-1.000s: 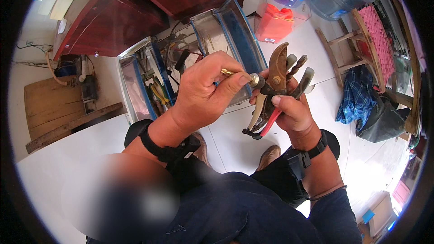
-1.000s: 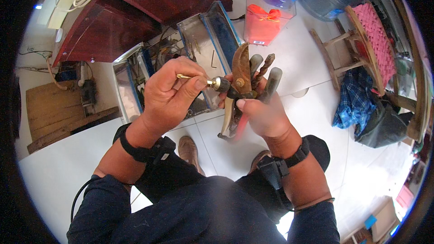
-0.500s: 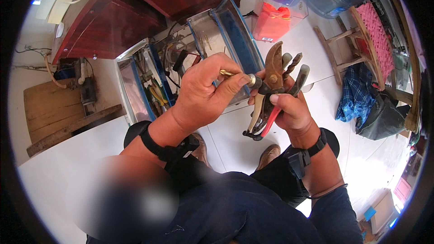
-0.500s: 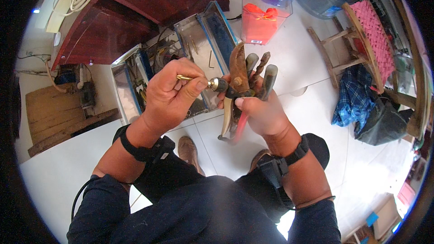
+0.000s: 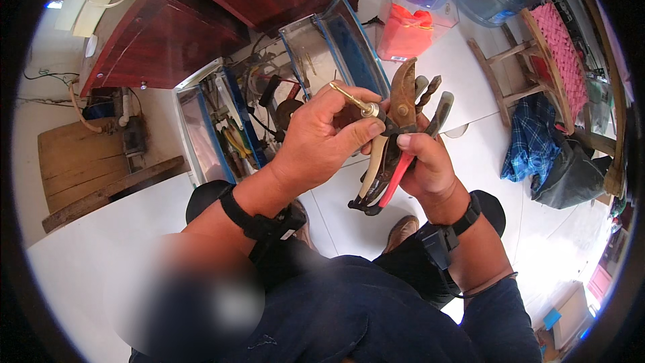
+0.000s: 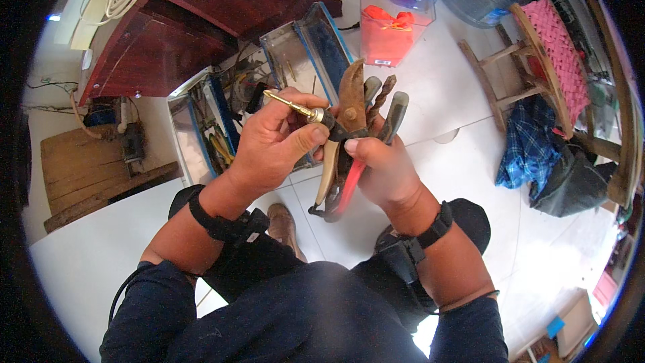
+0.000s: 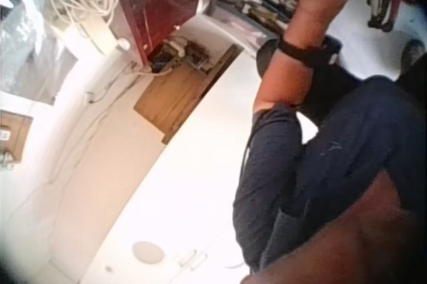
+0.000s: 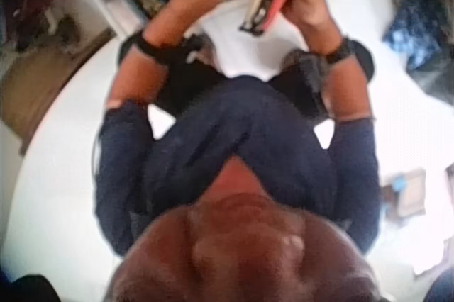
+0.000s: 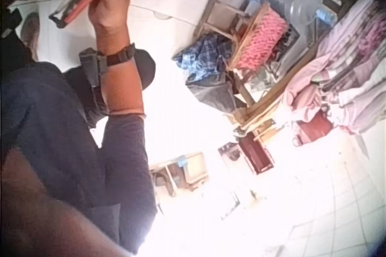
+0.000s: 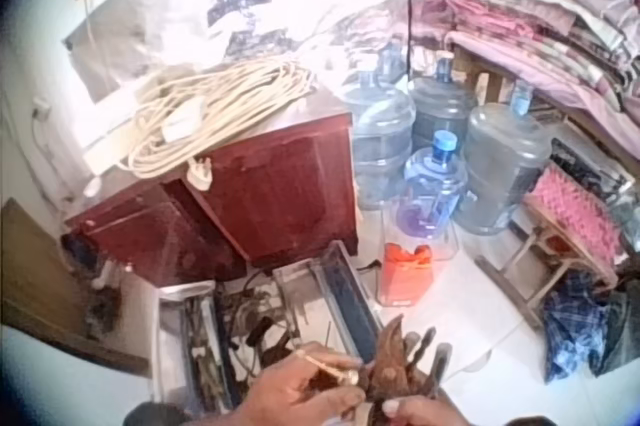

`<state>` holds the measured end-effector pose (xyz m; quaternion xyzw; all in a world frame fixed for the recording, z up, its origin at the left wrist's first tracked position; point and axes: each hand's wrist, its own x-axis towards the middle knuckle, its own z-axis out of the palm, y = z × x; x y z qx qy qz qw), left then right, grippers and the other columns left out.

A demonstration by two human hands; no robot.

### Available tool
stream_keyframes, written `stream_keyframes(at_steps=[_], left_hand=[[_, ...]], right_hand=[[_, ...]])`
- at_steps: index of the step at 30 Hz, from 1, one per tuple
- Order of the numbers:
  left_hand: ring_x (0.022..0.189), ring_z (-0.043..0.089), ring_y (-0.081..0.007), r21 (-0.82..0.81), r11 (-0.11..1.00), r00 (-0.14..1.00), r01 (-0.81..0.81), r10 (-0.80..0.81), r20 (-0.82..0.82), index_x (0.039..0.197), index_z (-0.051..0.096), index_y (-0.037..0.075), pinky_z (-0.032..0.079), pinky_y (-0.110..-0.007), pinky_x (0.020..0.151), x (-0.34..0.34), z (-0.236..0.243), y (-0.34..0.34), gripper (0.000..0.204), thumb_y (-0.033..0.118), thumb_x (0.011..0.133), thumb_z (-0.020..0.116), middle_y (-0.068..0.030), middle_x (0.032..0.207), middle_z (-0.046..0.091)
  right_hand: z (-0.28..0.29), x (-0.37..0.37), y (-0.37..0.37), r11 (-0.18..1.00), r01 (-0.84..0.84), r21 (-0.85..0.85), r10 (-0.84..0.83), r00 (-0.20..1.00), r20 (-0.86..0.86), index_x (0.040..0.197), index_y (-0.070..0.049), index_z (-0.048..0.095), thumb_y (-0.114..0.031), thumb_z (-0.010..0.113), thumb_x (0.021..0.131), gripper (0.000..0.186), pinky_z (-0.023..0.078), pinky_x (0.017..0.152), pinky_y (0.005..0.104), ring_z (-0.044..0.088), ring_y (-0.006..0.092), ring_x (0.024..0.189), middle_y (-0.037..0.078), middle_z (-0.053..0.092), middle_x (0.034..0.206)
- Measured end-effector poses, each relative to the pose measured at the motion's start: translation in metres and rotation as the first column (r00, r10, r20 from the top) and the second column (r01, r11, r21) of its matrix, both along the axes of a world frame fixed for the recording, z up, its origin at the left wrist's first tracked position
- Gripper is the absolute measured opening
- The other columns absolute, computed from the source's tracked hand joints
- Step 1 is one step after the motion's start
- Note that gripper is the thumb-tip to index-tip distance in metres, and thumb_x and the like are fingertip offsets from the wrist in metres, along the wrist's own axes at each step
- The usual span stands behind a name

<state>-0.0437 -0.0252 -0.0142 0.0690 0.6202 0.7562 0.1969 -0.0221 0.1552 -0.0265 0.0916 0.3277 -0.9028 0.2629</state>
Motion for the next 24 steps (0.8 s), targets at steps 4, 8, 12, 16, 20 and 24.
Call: stream_keyframes(at_steps=[4, 8, 12, 16, 20, 24], left_hand=[[0.072, 0.061, -0.008, 0.002, 0.998, 0.997, -0.07, 0.07, -0.014, 0.11, 0.056, -0.001, 0.05, -0.023, 0.063, 0.0015, 0.0019, 0.0039, 0.024, 0.001, 0.087, 0.064, -0.0051, 0.086, 0.063], [0.071, 0.061, -0.0078, 0.003, 0.998, 0.997, -0.063, 0.063, -0.033, 0.109, 0.056, -0.001, 0.05, -0.022, 0.062, 0.002, -0.0017, 0.0032, 0.023, 0.001, 0.087, 0.064, -0.0053, 0.085, 0.063], [0.069, 0.06, -0.0076, -0.008, 0.998, 0.997, -0.062, 0.062, -0.041, 0.108, 0.056, -0.002, 0.049, -0.022, 0.061, 0.0022, -0.0003, 0.0046, 0.023, 0.001, 0.087, 0.063, -0.0052, 0.084, 0.062], [0.075, 0.057, -0.0107, -0.055, 0.998, 1.0, 0.017, -0.018, -0.023, 0.115, 0.052, -0.001, 0.049, -0.024, 0.064, 0.0009, -0.0014, -0.0012, 0.026, 0.007, 0.092, 0.06, -0.008, 0.098, 0.059], [0.075, 0.056, -0.0104, 0.014, 1.0, 1.0, -0.007, 0.007, 0.027, 0.116, 0.052, 0.0, 0.05, -0.025, 0.065, -0.0036, -0.0006, -0.0028, 0.024, 0.009, 0.094, 0.058, -0.0059, 0.091, 0.059], [0.076, 0.057, -0.011, 0.103, 0.993, 0.996, -0.048, 0.039, 0.086, 0.111, 0.053, -0.002, 0.05, -0.025, 0.063, -0.0033, -0.0013, -0.003, 0.021, 0.01, 0.094, 0.059, -0.0055, 0.086, 0.06]], right_hand=[[0.0048, 0.0009, -0.0006, 1.0, 0.004, -0.011, -0.004, 1.0, 0.01, 0.129, 0.002, 0.042, -0.009, 0.049, 0.075, 0.056, 0.051, 0.087, 0.0398, 0.063, 0.0282, 0.093, 0.018, 0.061, 0.105], [0.0057, 0.0016, -0.0004, 1.0, 0.0, -0.005, 0.0, 1.0, 0.003, 0.128, 0.003, 0.041, -0.009, 0.049, 0.075, 0.055, 0.051, 0.087, 0.0398, 0.063, 0.0281, 0.092, 0.018, 0.061, 0.104], [0.0053, 0.0018, -0.0004, 1.0, 0.001, 0.018, -0.001, 1.0, -0.008, 0.128, 0.003, 0.041, -0.01, 0.049, 0.075, 0.055, 0.052, 0.086, 0.0395, 0.063, 0.0275, 0.092, 0.018, 0.061, 0.104], [0.0033, 0.0024, -0.0001, 0.999, -0.011, 0.035, 0.011, 1.0, 0.006, 0.128, 0.003, 0.041, -0.011, 0.05, 0.076, 0.055, 0.052, 0.085, 0.039, 0.064, 0.0271, 0.092, 0.017, 0.062, 0.104], [0.0015, -0.0012, -0.0016, 0.999, -0.031, 0.044, 0.032, 0.999, -0.025, 0.129, 0.002, 0.041, -0.014, 0.052, 0.076, 0.056, 0.052, 0.086, 0.0394, 0.064, 0.0284, 0.093, 0.018, 0.061, 0.106], [-0.0007, -0.0009, -0.0007, 0.993, -0.06, 0.101, 0.064, 0.997, -0.035, 0.128, 0.0, 0.04, -0.019, 0.056, 0.074, 0.06, 0.051, 0.088, 0.041, 0.063, 0.0307, 0.094, 0.019, 0.059, 0.107]])
